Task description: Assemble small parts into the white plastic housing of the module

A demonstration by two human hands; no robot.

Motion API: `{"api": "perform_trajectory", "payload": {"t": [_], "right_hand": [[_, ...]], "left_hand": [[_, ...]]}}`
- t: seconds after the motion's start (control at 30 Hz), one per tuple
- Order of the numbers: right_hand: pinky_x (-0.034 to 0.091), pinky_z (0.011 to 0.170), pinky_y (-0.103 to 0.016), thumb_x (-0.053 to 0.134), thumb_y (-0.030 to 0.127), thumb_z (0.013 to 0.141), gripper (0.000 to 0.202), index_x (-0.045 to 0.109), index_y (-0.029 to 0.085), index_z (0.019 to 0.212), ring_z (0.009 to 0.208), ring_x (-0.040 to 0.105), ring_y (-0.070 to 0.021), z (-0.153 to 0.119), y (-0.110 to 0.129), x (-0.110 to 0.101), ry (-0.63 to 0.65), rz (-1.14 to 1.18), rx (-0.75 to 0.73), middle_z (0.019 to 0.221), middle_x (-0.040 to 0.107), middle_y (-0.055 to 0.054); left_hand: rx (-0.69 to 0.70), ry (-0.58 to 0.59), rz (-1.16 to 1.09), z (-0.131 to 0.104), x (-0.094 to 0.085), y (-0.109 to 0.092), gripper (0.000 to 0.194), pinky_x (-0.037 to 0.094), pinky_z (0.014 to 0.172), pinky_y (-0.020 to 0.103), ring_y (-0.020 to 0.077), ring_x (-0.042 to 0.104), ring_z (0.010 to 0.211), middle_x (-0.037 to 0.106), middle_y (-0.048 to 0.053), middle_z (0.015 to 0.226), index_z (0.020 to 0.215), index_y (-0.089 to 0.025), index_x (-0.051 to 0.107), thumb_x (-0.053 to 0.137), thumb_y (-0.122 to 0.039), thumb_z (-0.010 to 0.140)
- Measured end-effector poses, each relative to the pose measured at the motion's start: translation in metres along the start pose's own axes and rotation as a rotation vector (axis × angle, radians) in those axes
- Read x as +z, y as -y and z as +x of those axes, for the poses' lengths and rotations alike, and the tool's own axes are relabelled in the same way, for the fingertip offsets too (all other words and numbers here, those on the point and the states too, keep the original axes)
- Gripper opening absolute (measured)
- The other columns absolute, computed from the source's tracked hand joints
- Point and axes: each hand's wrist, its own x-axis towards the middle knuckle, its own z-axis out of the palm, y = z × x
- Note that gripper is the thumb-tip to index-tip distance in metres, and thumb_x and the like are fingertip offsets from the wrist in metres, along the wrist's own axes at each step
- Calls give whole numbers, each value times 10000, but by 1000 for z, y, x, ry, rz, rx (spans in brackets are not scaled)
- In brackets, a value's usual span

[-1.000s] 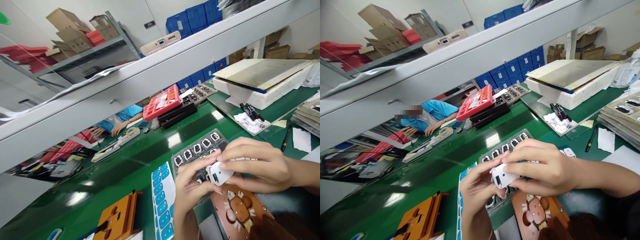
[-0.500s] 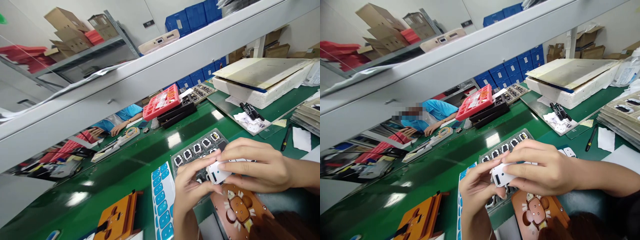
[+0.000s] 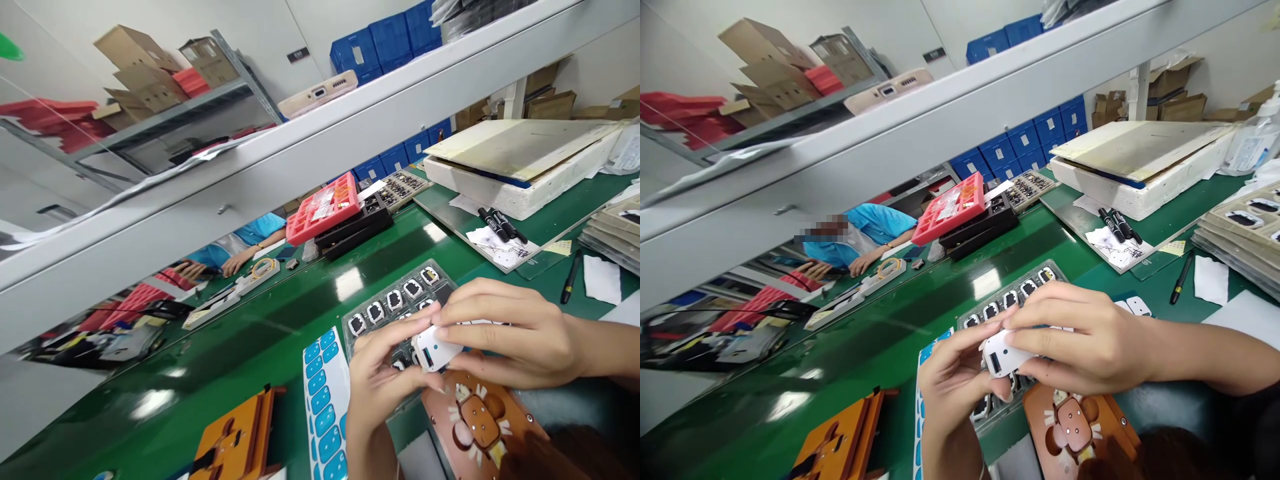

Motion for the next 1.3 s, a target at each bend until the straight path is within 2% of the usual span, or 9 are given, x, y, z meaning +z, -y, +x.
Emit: {"api": "perform_trajectory", "payload": {"t": [0.5, 0.67, 0.93, 1.3], "right_hand": [[565, 886, -340, 617, 52, 899, 142, 651, 10, 1031, 1002, 582, -214, 0, 0, 0, 20, 9, 19, 1043, 683, -143], [570, 883, -350, 616, 60, 904, 150, 641, 15, 1044, 1007, 584, -218, -1, 0, -1, 24, 5, 17, 1042, 680, -146], [590, 827, -356, 568, 78, 935, 154, 621, 73, 1079, 980, 606, -204, -1, 1, -1, 24, -25, 22, 1018, 683, -128], [577, 854, -347, 594, 55, 912, 133, 640, 29, 1035, 984, 591, -208, 0, 0, -1, 13, -4, 11, 1020, 684, -136]], "left_hand": [[20, 7, -16, 2, 0, -1, 618, 560, 970, 239, 210, 657, 1143, 678, 70, 1238, 1267, -290, 634, 824, -343, 681], [26, 0, 1, 2, 0, -1, 626, 572, 969, 286, 244, 656, 1140, 685, 87, 1221, 1262, -278, 641, 834, -334, 669], [24, -5, 22, 3, -1, -2, 622, 589, 936, 291, 253, 674, 1105, 700, 102, 1187, 1246, -259, 655, 837, -354, 660], [15, -4, -6, 3, 0, -4, 628, 563, 963, 245, 217, 675, 1113, 696, 73, 1204, 1259, -289, 645, 841, -337, 664]]}}
